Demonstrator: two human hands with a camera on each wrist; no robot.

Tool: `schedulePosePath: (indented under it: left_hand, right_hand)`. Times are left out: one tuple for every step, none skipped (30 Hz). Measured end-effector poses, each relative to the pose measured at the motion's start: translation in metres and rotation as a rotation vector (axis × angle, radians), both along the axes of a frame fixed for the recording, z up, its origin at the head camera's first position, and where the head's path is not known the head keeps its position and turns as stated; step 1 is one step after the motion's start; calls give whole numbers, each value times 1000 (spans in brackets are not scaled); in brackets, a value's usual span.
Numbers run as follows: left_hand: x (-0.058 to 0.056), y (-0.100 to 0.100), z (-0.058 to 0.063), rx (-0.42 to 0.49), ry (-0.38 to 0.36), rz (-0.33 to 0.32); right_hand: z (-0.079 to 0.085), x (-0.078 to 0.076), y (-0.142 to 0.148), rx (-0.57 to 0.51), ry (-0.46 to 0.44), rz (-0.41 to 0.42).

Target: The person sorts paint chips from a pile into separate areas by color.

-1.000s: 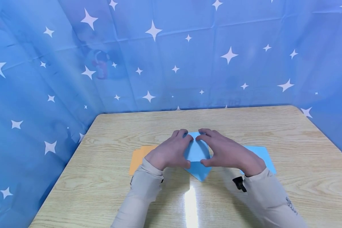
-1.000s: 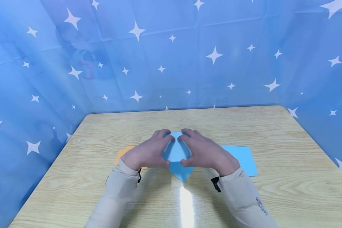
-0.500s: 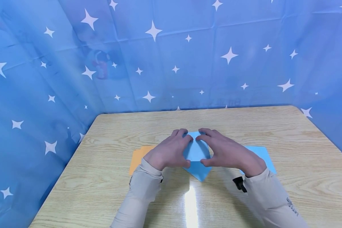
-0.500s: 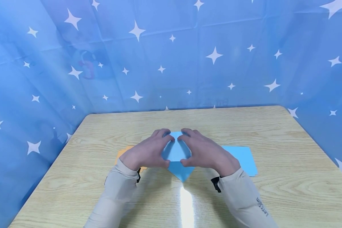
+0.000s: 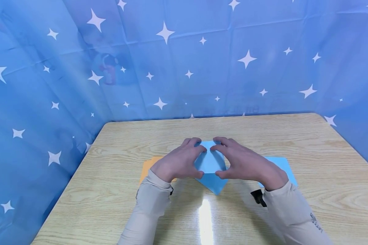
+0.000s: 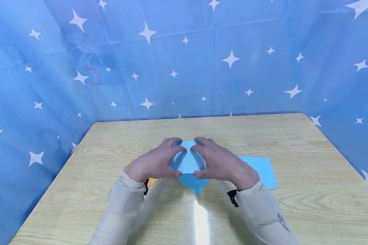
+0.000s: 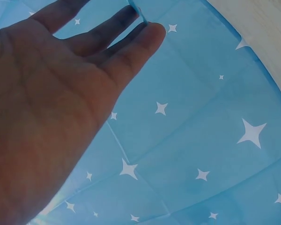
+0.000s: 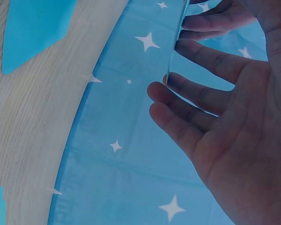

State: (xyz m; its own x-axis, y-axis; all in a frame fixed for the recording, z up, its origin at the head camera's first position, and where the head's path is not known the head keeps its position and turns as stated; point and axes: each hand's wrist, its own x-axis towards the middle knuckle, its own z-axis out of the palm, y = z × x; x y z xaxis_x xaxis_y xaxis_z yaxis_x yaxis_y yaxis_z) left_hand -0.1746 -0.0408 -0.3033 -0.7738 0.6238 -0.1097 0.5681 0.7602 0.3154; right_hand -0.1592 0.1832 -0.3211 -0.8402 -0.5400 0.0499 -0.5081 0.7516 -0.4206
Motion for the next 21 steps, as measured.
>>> schedulePosePath:
  left_hand:
    - [0,0,0,2,-3,0]
    - [0,-1,1,4,-5,0]
    - [0,-1,1,6,-4,-1]
    - [1,-1,1,5,-1,-1]
    - [1,-1,2,5,4,-2]
    - [1,-1,2,4,11,-4]
    - [0,0,3,2,17,-5]
    - [0,1,3,1,22,-6]
    - [-1,2,3,-1,28,-9]
    - [-1,3,4,-3,30,-10]
    - [-2,4,5,-5,32,-11]
    - [-2,6,5,-7,29,-12]
    - [-3,8,6,-9,26,-13]
    - [-3,10,7,-13,23,-16]
    - [-4,13,8,-16,20,-19]
    - [-5,16,9,-21,15,-21]
    - [-5,20,10,-26,10,-24]
    - [-6,24,11,-29,7,-29]
    - [-7,29,11,-33,10,-37]
    - [-7,34,12,-35,14,-43]
    - [-8,40,13,-34,19,-51]
  right_hand:
    - [1,0,0,1,1,0]
    - [1,0,0,2,2,1]
    - [2,1,0,2,3,1]
    - [2,1,0,3,5,3]
    - [2,1,0,5,8,4]
    - [3,1,0,5,14,8]
    - [3,0,0,5,16,8]
    - [4,0,1,5,18,7]
    - [4,0,1,5,17,4]
    - [5,0,2,5,16,0]
    - [6,0,4,4,11,-5]
    - [7,0,5,5,6,-10]
    - [8,0,7,6,-2,-19]
    - [9,0,10,8,-13,-24]
    - [10,1,13,9,-22,-26]
    - [12,1,16,10,-33,-27]
    - [14,1,20,11,-44,-30]
    - [16,1,24,14,-53,-31]
    - [18,2,29,15,-61,-34]
    - [19,2,34,18,-68,-37]
    - [21,3,40,21,-71,-42]
